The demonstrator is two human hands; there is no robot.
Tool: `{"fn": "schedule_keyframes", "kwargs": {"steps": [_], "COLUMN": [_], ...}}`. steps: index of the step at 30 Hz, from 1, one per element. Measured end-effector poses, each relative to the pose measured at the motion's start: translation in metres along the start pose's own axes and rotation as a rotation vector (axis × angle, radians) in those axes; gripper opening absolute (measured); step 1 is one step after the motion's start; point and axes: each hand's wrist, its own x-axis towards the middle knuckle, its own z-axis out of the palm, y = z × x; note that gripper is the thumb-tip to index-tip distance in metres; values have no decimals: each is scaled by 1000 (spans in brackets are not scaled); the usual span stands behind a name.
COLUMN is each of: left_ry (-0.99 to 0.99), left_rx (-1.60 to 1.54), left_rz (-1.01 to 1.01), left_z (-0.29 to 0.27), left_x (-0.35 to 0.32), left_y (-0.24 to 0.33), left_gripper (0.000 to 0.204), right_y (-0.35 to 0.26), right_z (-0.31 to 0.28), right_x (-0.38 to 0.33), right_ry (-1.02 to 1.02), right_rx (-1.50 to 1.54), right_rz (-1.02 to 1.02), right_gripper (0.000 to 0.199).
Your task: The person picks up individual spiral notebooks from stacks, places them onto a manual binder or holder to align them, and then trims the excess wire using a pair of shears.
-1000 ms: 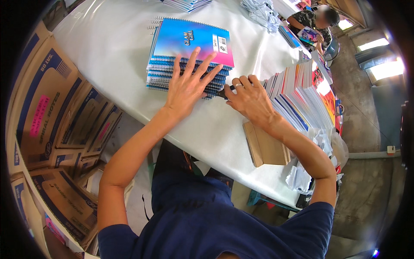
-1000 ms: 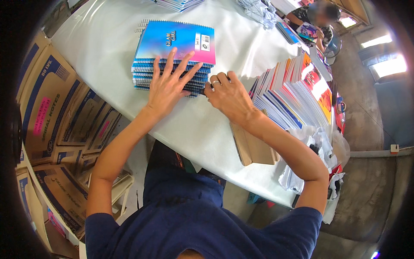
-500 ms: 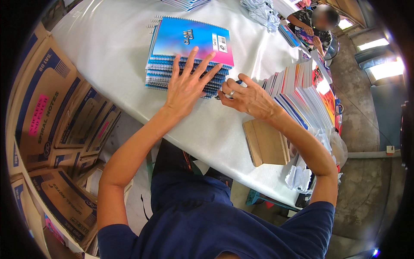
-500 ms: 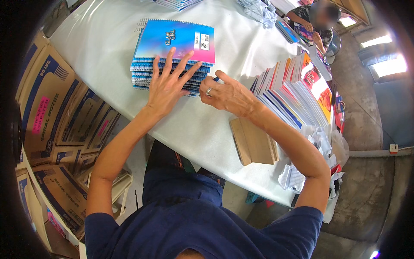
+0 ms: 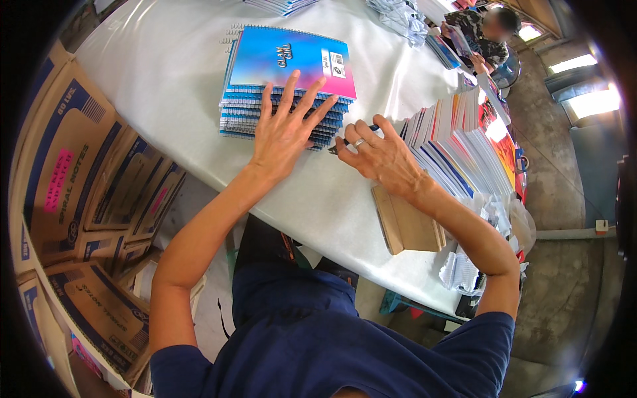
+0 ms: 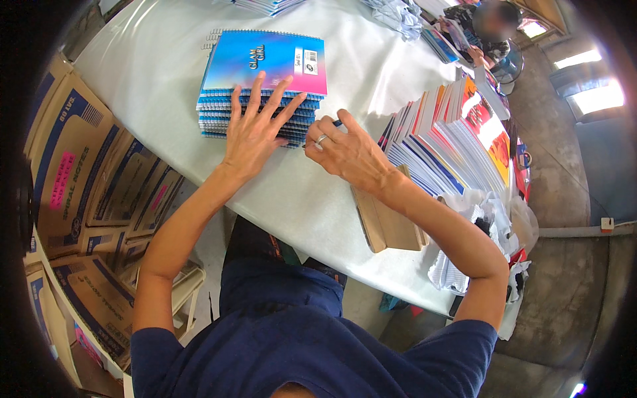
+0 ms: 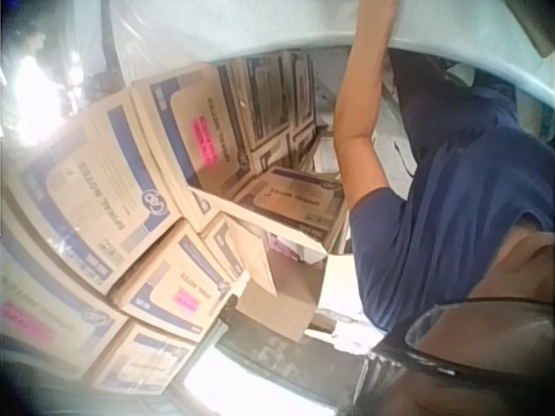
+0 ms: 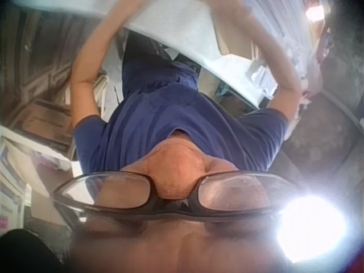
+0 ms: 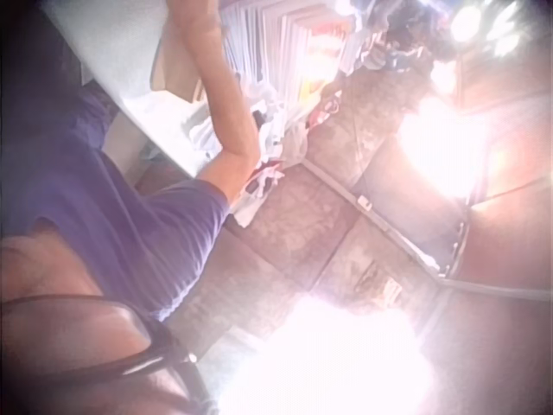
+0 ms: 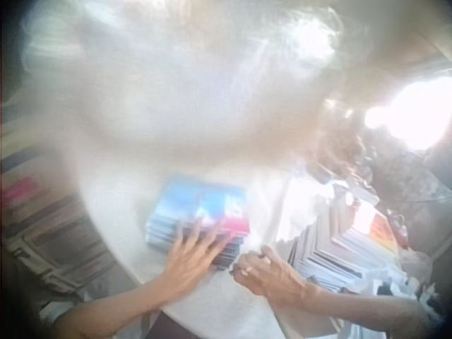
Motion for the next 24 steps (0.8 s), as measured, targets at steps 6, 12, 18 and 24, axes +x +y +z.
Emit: {"fn": "schedule_keyframes", "kwargs": {"steps": [6, 12, 18, 24], "left_ry": [-16, 11, 19, 59], "left_rx": [13, 12, -11, -31], "left_rz": [4, 3, 54, 54], "left_z": [-2, 3, 3, 5], "left_x": [2, 0, -9, -3], "left_y": [1, -2, -2, -8], "left_gripper": [105, 104, 89, 89], "right_y": [15, -29, -18, 11], "right_z": [25, 20, 15, 20], "right_x": [1, 7, 11, 0], "right_ry": [51, -405, -419, -1], "right_rx": [-80, 18, 194, 94], "right_rz": [-163, 224, 266, 42], "right_gripper": [22, 28, 30, 32]}}
